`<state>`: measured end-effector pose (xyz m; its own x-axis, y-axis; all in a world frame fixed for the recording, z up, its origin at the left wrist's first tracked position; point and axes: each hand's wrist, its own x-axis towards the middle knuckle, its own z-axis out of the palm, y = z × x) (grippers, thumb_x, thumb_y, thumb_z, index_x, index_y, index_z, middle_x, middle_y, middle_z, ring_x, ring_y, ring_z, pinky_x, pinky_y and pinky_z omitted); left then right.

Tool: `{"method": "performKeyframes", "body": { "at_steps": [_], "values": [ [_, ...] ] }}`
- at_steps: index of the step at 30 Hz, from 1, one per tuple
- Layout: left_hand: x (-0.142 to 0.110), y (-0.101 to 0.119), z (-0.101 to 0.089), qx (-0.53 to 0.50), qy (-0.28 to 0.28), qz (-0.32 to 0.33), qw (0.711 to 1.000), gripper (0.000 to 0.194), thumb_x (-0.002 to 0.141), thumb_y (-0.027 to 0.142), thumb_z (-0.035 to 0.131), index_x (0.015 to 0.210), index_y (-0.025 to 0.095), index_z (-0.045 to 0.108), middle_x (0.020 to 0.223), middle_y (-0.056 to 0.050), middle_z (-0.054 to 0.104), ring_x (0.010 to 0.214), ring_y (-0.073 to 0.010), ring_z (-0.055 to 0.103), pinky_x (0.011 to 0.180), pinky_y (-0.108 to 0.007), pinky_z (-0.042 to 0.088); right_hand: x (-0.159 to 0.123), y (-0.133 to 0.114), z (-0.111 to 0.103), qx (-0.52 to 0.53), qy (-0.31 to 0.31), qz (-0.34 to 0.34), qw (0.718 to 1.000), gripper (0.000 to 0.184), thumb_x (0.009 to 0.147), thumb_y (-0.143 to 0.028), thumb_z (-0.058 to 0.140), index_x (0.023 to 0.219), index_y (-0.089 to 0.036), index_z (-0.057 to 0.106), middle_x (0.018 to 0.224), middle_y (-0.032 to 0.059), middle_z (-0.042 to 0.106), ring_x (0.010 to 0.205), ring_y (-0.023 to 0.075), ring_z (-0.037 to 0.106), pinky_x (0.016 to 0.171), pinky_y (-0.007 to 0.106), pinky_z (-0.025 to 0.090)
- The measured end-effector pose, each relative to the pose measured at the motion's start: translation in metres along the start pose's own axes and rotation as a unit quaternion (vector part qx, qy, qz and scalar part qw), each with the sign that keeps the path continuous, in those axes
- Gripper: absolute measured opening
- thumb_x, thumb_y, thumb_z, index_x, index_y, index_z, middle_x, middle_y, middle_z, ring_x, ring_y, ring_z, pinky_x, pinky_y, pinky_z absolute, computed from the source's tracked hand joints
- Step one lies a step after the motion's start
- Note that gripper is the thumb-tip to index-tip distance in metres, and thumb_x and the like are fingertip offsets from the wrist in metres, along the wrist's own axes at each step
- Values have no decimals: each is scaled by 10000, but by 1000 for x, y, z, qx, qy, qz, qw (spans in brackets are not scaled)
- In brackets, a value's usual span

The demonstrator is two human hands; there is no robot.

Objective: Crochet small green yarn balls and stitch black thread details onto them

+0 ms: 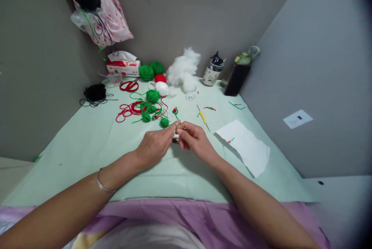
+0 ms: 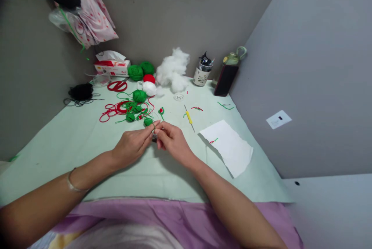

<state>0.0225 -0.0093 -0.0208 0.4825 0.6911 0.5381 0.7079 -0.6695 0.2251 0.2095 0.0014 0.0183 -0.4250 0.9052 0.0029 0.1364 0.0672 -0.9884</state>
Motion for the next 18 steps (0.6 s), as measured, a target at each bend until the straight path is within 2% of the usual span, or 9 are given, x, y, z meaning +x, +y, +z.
{"method": "performKeyframes", "body": {
  "at_steps": [4, 7, 11, 18],
  "values": [
    [1, 1, 0, 23, 10, 1, 1000, 430, 1049, 178, 402, 1464, 96, 476, 935, -101, 775, 828, -229, 741, 728, -341, 574, 3, 2, -1, -22, 1, -9, 1000, 252, 953, -385, 556, 805, -188, 611, 529, -46, 553, 493, 95, 430, 522, 235, 339],
    [4, 3, -3, 17, 23, 12, 1000, 424, 1039, 172, 408, 1445, 86, 496, 938, -112, 734, 857, -249, 698, 764, -371, 561, 6, 5, -3, -22, -4, -11, 1000, 257, 949, -373, 553, 776, -188, 597, 530, -44, 541, 498, 96, 423, 531, 240, 333],
    [6, 4, -7, 26, 40, 8, 999, 423, 1021, 136, 397, 1421, 115, 531, 1160, -170, 680, 1042, -286, 651, 839, -414, 525, 9, 8, -4, -7, -6, -11, 1000, 241, 941, -381, 569, 798, -191, 608, 523, -50, 521, 495, 99, 416, 528, 246, 321],
    [6, 4, -8, 24, 12, -6, 1000, 462, 1021, 118, 367, 1462, 136, 501, 1388, -218, 586, 1262, -328, 578, 876, -445, 458, 12, 8, -3, 25, -8, -8, 1000, 257, 909, -418, 603, 788, -192, 611, 497, -59, 492, 471, 96, 380, 508, 252, 299]
  ]
}}
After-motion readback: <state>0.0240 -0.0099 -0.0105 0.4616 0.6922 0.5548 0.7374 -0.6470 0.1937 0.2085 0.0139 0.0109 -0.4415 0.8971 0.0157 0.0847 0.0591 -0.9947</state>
